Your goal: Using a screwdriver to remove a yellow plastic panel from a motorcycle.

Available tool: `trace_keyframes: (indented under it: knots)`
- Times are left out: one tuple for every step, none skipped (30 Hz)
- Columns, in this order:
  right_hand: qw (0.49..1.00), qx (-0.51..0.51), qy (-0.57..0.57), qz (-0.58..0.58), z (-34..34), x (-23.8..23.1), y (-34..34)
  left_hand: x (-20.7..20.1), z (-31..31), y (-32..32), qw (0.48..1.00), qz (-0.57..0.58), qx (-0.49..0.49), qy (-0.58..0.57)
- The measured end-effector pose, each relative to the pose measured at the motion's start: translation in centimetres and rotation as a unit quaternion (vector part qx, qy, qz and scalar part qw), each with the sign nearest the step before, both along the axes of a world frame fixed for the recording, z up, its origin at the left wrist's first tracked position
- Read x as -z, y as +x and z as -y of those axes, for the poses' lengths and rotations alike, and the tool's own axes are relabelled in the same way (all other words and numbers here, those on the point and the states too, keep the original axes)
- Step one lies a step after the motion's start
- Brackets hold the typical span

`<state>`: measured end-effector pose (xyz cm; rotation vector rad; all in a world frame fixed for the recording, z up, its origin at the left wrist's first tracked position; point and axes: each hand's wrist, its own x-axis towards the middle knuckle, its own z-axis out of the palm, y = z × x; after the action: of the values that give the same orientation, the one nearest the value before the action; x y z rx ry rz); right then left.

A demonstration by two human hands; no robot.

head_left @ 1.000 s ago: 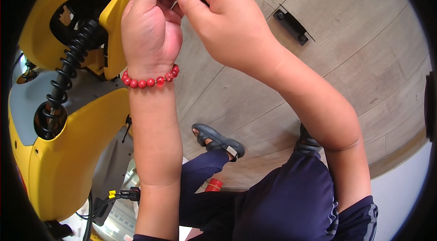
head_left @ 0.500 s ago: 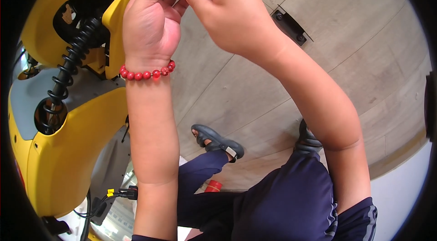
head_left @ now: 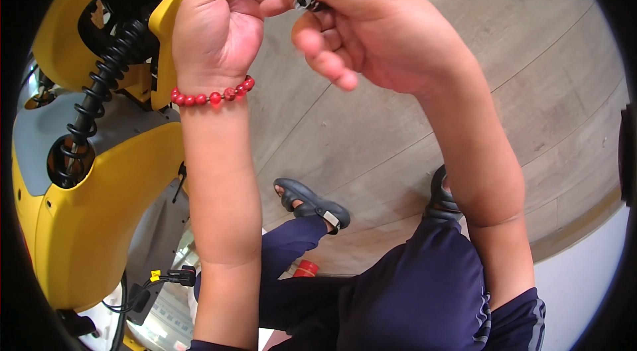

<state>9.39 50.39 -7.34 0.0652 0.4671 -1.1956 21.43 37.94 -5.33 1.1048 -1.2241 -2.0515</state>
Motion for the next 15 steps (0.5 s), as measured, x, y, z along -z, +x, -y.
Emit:
trace_keyframes:
  knots:
    - [0.996, 0.058, -0.011, -0.072, 0.0, 0.2, 1.4, -0.4, -0.3, -0.2, 1.000, 0.000, -0.006, -0.003]
    - [0.964, 0.043, -0.031, -0.262, 0.3, 1.2, 1.4, -0.9, -0.5, -0.6, 1.000, 0.022, -0.004, 0.018]
    - [0.964, 0.043, -0.033, -0.261, 0.2, 1.5, 1.6, -0.3, -0.3, -0.4, 1.000, 0.023, -0.005, 0.017]
    - [0.938, 0.080, -0.040, -0.335, 0.1, 1.4, 1.8, 0.2, -0.1, -0.3, 1.000, 0.005, 0.019, 0.016]
    - [0.905, 0.117, -0.047, -0.406, 0.0, 1.2, 2.0, 0.5, 0.0, -0.2, 0.999, -0.014, 0.043, 0.016]
    - [0.866, 0.153, -0.054, -0.474, -0.2, 1.1, 2.1, 0.6, 0.0, 0.1, 0.997, 0.068, 0.017, -0.014]
    - [0.820, 0.190, -0.060, -0.537, -0.2, 1.0, 2.3, 0.6, 0.2, 0.2, 0.997, 0.069, 0.016, -0.015]
    - [0.768, 0.225, -0.065, -0.596, -0.2, 1.0, 2.5, 0.5, 0.5, 0.4, 0.999, 0.038, 0.020, -0.015]
    - [0.710, 0.259, -0.071, -0.651, -0.2, 1.0, 2.6, 0.4, 0.7, 0.5, 1.000, 0.007, 0.023, -0.015]
    - [0.709, 0.256, -0.070, -0.653, -0.2, 1.4, 2.1, 0.5, 0.5, 0.4, 1.000, 0.004, 0.022, -0.012]
    - [0.895, 0.205, -0.010, -0.396, 0.0, 2.0, 1.4, 0.6, 0.2, 0.1, 1.000, -0.020, 0.022, 0.001]
    - [0.985, 0.134, 0.052, -0.098, -0.1, 2.4, 0.8, 0.6, 0.0, -0.1, 0.999, -0.043, 0.022, 0.014]
    - [0.985, 0.133, 0.051, -0.096, -0.4, 2.5, 0.6, 0.5, -0.1, 0.0, 0.999, -0.041, 0.020, 0.012]
    - [0.994, 0.093, -0.012, -0.060, -0.6, 2.6, 0.4, 0.4, -0.2, 0.1, 0.997, -0.058, 0.048, 0.016]
    - [0.996, 0.053, -0.074, -0.025, -0.7, 2.6, 0.4, 0.3, -0.2, 0.1, 0.994, -0.075, 0.075, 0.019]
